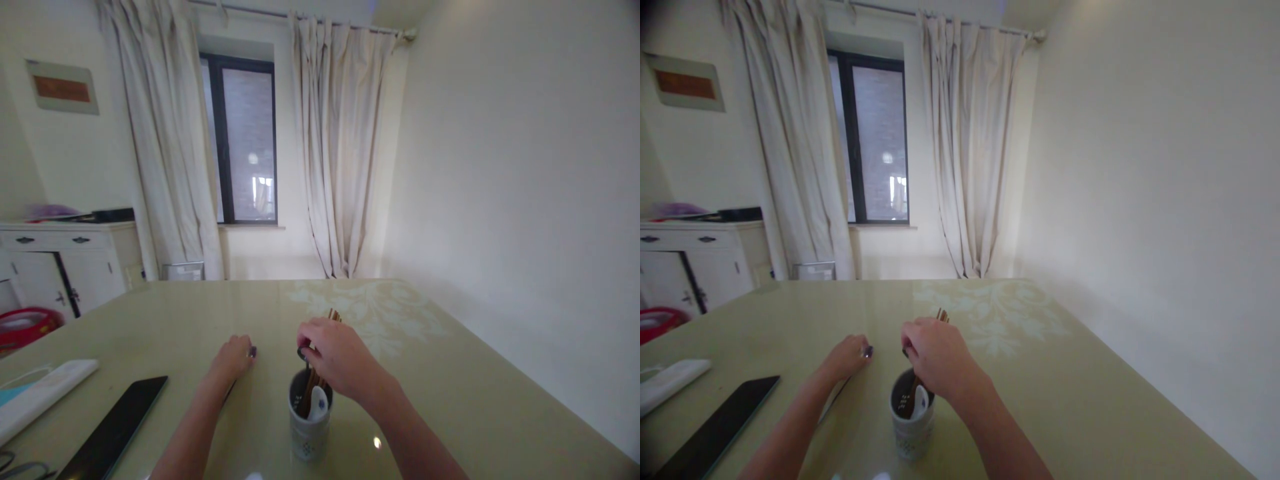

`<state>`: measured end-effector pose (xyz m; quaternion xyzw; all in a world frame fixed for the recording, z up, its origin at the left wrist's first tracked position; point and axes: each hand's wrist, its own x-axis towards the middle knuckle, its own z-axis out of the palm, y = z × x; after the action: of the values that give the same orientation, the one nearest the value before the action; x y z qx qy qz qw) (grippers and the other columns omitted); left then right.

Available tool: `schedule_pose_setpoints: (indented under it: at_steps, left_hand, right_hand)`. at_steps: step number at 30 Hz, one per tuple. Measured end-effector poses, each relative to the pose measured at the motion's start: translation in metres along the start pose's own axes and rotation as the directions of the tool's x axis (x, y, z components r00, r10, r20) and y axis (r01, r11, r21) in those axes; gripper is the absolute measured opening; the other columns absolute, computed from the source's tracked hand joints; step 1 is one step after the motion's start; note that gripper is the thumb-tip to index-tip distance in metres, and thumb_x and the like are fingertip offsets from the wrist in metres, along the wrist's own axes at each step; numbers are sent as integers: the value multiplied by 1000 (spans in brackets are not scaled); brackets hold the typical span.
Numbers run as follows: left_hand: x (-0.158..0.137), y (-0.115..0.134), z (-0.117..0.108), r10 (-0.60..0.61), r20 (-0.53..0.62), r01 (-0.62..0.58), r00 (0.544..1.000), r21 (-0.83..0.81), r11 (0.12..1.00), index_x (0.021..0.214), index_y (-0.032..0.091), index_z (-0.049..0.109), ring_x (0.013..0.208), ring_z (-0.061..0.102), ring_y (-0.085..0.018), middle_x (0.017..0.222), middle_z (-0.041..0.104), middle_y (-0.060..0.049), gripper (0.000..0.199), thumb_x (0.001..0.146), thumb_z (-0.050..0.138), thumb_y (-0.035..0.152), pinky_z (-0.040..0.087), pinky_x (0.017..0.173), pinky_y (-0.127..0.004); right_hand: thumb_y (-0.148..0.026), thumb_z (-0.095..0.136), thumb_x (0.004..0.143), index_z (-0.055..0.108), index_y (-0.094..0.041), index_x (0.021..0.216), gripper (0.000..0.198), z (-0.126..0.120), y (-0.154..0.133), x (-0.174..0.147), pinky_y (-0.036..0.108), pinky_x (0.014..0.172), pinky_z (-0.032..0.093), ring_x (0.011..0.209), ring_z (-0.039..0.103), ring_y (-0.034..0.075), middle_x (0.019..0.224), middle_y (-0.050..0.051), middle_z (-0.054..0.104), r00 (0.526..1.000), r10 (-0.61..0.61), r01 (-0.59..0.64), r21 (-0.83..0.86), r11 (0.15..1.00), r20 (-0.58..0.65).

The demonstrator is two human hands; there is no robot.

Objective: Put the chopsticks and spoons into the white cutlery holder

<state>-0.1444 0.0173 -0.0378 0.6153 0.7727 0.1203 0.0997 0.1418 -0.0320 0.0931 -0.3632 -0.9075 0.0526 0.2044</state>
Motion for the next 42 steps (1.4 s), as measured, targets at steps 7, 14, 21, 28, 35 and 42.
schedule_pose_setpoints:
  at_steps: [7,14,21,28,35,42]
  left_hand:
    - [0,9,-11,8,23,-4,1000,-157,988,80,21,61,90,73,-25,89,75,-8,6,83,61,16,50,77,-32]
    - [-37,56,-83,253,-172,-300,952,-688,661,92,20,66,71,64,-17,77,69,-1,34,85,69,52,50,63,-27]
    - [-93,118,-123,312,-378,-478,871,-796,370,88,20,69,74,65,-15,83,73,-1,30,83,81,48,52,65,-26]
    - [-114,150,-117,245,-456,-516,856,-789,333,86,21,71,81,68,-18,86,73,-2,30,81,83,48,54,64,-26]
    - [-90,139,-97,421,-320,-506,849,-724,469,108,23,68,92,69,-21,104,74,-5,31,95,65,51,56,76,-33]
    - [-73,131,-66,591,31,-451,806,-613,649,118,19,66,104,69,-24,115,74,-10,43,101,48,55,54,93,-38]
  right_hand:
    - [-16,71,92,75,-21,93,7,-3,4,-4,28,70,37,85,67,18,95,4,77,999,37,-37,-15,999,39]
    - [-13,71,91,76,-22,99,13,-4,3,-6,29,74,40,90,71,21,98,6,80,998,56,-57,14,998,39]
    - [-38,66,103,73,-21,117,23,-27,-1,-10,29,73,49,81,73,20,93,6,80,988,97,-43,392,919,-119]
    - [-21,75,94,72,-24,109,16,-45,-11,-19,23,65,50,72,71,15,83,-2,78,957,88,94,582,808,-277]
    - [-20,70,96,68,-26,105,11,-56,0,-27,25,65,49,71,71,17,82,-1,77,890,143,44,393,918,-433]
    - [-20,67,96,68,-23,97,3,-49,9,-23,24,62,47,66,72,17,77,1,78,908,228,-112,320,941,-353]
